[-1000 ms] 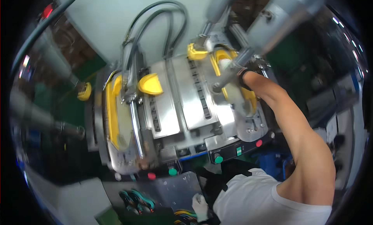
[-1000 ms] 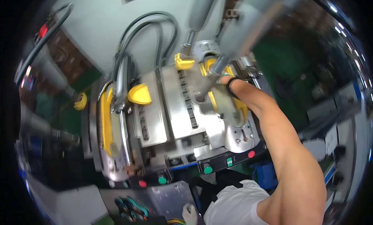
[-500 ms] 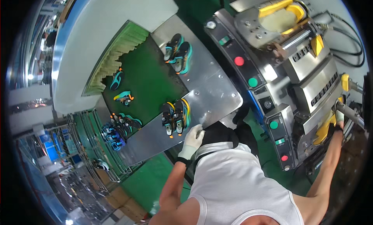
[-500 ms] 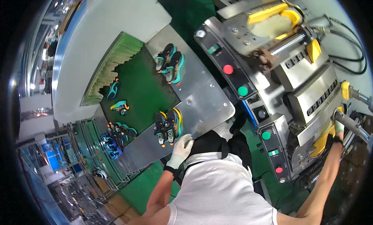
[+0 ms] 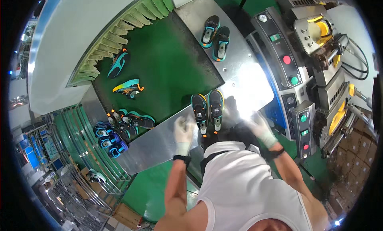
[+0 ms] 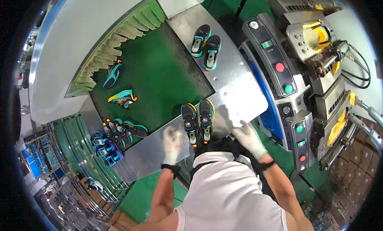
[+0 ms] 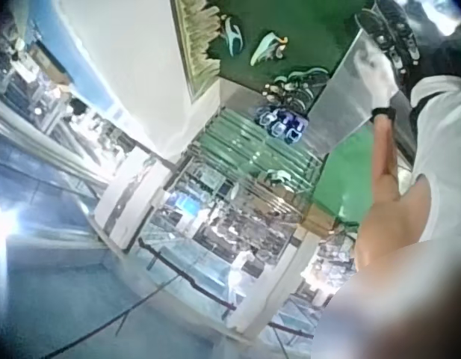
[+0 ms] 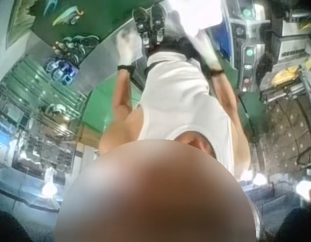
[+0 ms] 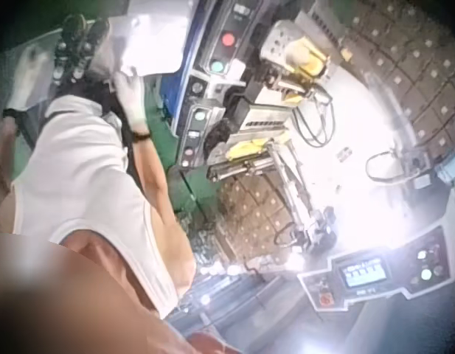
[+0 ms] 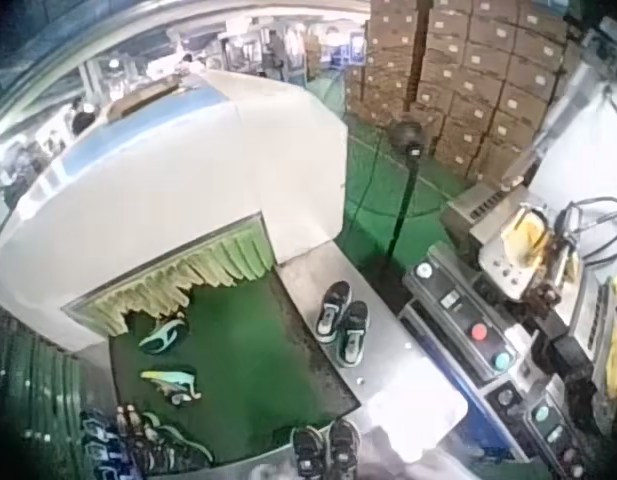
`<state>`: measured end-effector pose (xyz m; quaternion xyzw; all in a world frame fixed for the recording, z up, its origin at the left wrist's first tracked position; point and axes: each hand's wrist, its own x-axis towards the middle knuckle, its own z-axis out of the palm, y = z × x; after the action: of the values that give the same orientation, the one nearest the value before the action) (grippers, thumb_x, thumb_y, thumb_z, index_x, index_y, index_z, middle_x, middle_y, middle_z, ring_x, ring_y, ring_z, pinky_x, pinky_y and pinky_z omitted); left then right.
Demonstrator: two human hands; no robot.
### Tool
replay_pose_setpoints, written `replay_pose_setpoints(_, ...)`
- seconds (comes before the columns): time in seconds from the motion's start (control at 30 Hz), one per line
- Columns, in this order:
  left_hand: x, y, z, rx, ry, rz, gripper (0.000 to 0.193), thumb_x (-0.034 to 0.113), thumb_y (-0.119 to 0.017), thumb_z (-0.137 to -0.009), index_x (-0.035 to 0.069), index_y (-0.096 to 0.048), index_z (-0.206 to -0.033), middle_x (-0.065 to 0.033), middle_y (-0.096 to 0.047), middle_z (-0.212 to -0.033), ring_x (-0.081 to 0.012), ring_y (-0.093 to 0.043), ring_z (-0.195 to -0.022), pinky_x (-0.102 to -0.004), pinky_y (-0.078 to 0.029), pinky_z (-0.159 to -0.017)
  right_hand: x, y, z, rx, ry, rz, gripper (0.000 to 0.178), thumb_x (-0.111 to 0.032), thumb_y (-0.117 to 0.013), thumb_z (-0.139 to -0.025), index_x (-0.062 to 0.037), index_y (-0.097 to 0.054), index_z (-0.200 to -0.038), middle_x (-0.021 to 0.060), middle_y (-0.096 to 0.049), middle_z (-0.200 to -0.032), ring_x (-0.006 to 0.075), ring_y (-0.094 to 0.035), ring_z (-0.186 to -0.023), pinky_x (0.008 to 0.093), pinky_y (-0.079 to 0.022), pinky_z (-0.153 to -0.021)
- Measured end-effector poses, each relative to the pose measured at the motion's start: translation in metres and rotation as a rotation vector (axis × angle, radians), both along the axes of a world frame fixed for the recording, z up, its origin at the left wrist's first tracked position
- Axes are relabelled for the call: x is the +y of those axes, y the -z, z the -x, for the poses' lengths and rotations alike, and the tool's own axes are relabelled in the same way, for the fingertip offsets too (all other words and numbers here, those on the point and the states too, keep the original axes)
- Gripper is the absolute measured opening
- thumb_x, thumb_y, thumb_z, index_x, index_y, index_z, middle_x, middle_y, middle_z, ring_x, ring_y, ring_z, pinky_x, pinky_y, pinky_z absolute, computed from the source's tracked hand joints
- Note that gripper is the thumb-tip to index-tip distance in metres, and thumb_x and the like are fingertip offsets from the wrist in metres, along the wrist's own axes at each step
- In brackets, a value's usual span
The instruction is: Operating a shoe lasting machine to stretch and shape shoe uppers over lasts.
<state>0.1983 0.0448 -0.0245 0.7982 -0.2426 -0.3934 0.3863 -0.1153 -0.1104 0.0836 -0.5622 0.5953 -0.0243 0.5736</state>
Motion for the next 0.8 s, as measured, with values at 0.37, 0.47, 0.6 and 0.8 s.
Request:
replay_pose_setpoints(0.37,-0.064,0.026,0.051,-0.176,0.219,0.097,0.084,0.008,-0.080,-0.072,-0.002,-0.039,-0.144,-0.0269,-0.052,-0.129,-0.0468,-0.049,-0.123,-0.0520,-0.040,-0.107,0.014,0.113,-0.133,0.103,0.191,-0.083,0.078,-0.020,-0.080,-0.077,0.0060,-0.043,-0.141,0.0167,-0.069,-0.104,0.0259,-0.069,-0.091,0.0389,-0.057,-0.084)
replay_pose_setpoints(0.47,-0.082,0.017,0.050,-0.129,0.289,0.175,0.082,0.005,-0.078,-0.072,-0.002,-0.040,-0.144,-0.0272,-0.052,-0.130,-0.0476,-0.049,-0.121,-0.0527,-0.041,-0.106,0.005,0.110,-0.118,0.240,0.196,-0.047,0.055,-0.020,-0.081,-0.077,0.0072,-0.060,-0.119,0.0166,-0.071,-0.098,0.0268,-0.071,-0.085,0.0385,-0.058,-0.079)
replay_pose_setpoints(0.6,-0.073,0.004,0.068,-0.090,0.345,0.129,0.092,0.003,-0.077,-0.075,-0.003,-0.027,-0.152,-0.0297,-0.044,-0.138,-0.0505,-0.042,-0.127,-0.0535,-0.039,-0.109,0.018,0.102,-0.103,0.264,0.154,0.179,0.066,-0.022,-0.081,-0.077,0.0091,-0.053,-0.128,0.0174,-0.072,-0.102,0.0250,-0.071,-0.088,0.0376,-0.058,-0.080)
replay_pose_setpoints(0.8,-0.108,0.018,0.074,0.012,0.433,0.149,0.098,0.015,-0.082,-0.077,-0.005,-0.023,-0.153,-0.0305,-0.043,-0.139,-0.0484,-0.045,-0.129,-0.0532,-0.041,-0.109,-0.031,0.142,-0.057,0.241,0.171,0.038,0.067,-0.023,-0.082,-0.078,0.0077,-0.054,-0.130,0.0166,-0.071,-0.103,0.0227,-0.071,-0.092,0.0364,-0.057,-0.083)
